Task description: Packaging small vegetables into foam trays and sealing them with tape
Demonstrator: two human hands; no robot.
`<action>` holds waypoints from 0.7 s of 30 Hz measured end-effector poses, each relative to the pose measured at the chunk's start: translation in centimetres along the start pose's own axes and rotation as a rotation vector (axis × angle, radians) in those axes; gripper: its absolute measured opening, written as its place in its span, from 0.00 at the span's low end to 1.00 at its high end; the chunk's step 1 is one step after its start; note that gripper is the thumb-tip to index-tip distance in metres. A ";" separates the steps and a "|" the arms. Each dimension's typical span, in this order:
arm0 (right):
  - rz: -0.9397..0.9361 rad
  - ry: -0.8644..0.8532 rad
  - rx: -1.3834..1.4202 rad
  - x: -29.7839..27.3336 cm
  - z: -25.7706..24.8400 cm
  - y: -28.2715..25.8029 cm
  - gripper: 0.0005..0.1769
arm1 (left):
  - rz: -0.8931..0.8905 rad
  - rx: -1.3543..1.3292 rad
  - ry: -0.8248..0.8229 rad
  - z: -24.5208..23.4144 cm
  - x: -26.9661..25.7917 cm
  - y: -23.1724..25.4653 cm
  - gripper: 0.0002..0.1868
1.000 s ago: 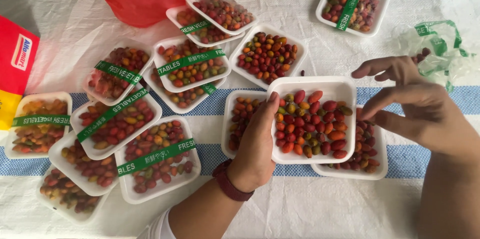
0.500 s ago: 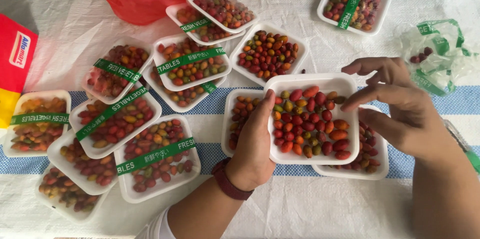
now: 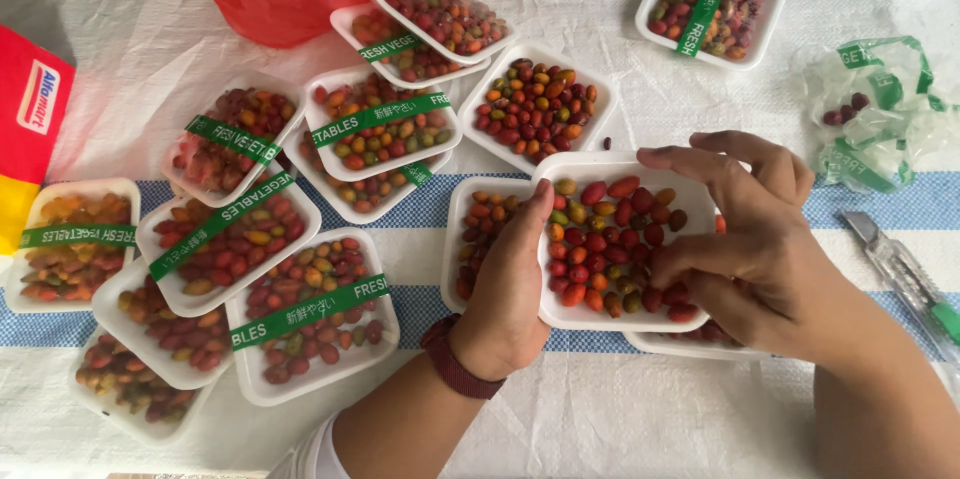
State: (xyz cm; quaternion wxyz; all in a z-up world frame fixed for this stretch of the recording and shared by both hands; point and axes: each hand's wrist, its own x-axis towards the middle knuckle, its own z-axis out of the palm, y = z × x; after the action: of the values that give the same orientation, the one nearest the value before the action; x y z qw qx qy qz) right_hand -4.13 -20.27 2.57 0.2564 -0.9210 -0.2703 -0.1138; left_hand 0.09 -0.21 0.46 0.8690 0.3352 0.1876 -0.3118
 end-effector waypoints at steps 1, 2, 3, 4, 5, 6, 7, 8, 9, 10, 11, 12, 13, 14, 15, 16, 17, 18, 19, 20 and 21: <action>0.001 0.000 0.000 0.0 0.1 0.1 0.15 | -0.001 0.000 0.000 -0.2 0.1 -0.1 0.30; 0.001 0.015 -0.019 -0.1 0.2 0.1 0.14 | 0.015 0.010 -0.034 -0.3 0.1 -0.2 0.29; 0.000 0.029 -0.037 0.0 0.2 0.2 0.14 | 0.032 0.019 -0.067 -0.5 0.1 -0.2 0.29; -0.001 0.030 -0.037 0.0 0.3 0.2 0.14 | 0.032 0.019 -0.067 -0.5 0.1 -0.2 0.29; -0.011 0.040 -0.042 0.0 0.4 0.2 0.14 | 0.025 0.012 -0.092 -0.5 0.1 -0.2 0.30; -0.021 0.051 -0.047 0.0 0.5 0.2 0.15 | 0.017 0.005 -0.118 -0.5 0.1 -0.2 0.32; -0.021 0.051 -0.048 0.0 0.5 0.1 0.15 | 0.017 0.004 -0.118 -0.5 0.1 -0.3 0.32; -0.023 0.036 -0.052 0.1 0.6 -0.1 0.14 | 0.031 0.004 -0.142 -0.6 0.1 -0.3 0.31; -0.025 0.021 -0.058 0.1 0.6 -0.2 0.15 | 0.047 0.004 -0.166 -0.7 0.1 -0.4 0.31; -0.026 0.021 -0.058 0.1 0.6 -0.3 0.15 | 0.047 0.004 -0.166 -0.8 0.2 -0.5 0.31; -0.004 0.005 -0.075 0.1 0.7 -0.4 0.13 | 0.044 -0.005 -0.160 -0.8 0.3 -0.6 0.31; 0.019 -0.011 -0.092 0.1 0.7 -0.5 0.12 | 0.040 -0.013 -0.155 -0.9 0.3 -0.6 0.31; 0.018 -0.012 -0.091 0.2 0.8 -0.6 0.12 | 0.041 -0.014 -0.154 -0.7 0.3 -0.5 0.31; 0.023 -0.011 -0.102 0.3 0.9 -0.7 0.13 | 0.060 0.023 -0.104 -0.6 0.2 -0.4 0.31; 0.030 -0.011 -0.113 0.3 0.9 -0.8 0.13 | 0.077 0.060 -0.055 -0.4 0.1 -0.3 0.30; 0.030 -0.012 -0.112 0.3 1.2 -0.7 0.13 | 0.077 0.060 -0.054 -0.6 0.2 -0.4 0.30; 0.027 0.004 -0.151 0.2 1.5 -0.6 0.11 | 0.073 0.100 -0.015 -0.8 0.4 -0.4 0.29; 0.025 0.020 -0.190 0.2 1.8 -0.5 0.09 | 0.069 0.140 0.024 -1.0 0.5 -0.5 0.28; 0.024 0.020 -0.190 0.2 1.9 -0.4 0.09 | 0.069 0.141 0.024 -0.7 0.3 -0.4 0.28; 0.018 0.025 -0.166 0.1 2.0 -0.4 0.09 | 0.076 0.128 0.037 -0.4 0.1 -0.2 0.29; 0.012 0.031 -0.143 0.0 2.0 -0.3 0.10 | 0.083 0.116 0.049 -0.1 0.0 -0.1 0.30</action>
State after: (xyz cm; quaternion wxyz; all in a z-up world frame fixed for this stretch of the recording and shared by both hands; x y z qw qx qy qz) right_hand -4.12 -18.95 1.01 0.1946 -0.9367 -0.2520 -0.1455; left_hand -0.02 -0.18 0.35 0.8555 0.4001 0.1765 -0.2773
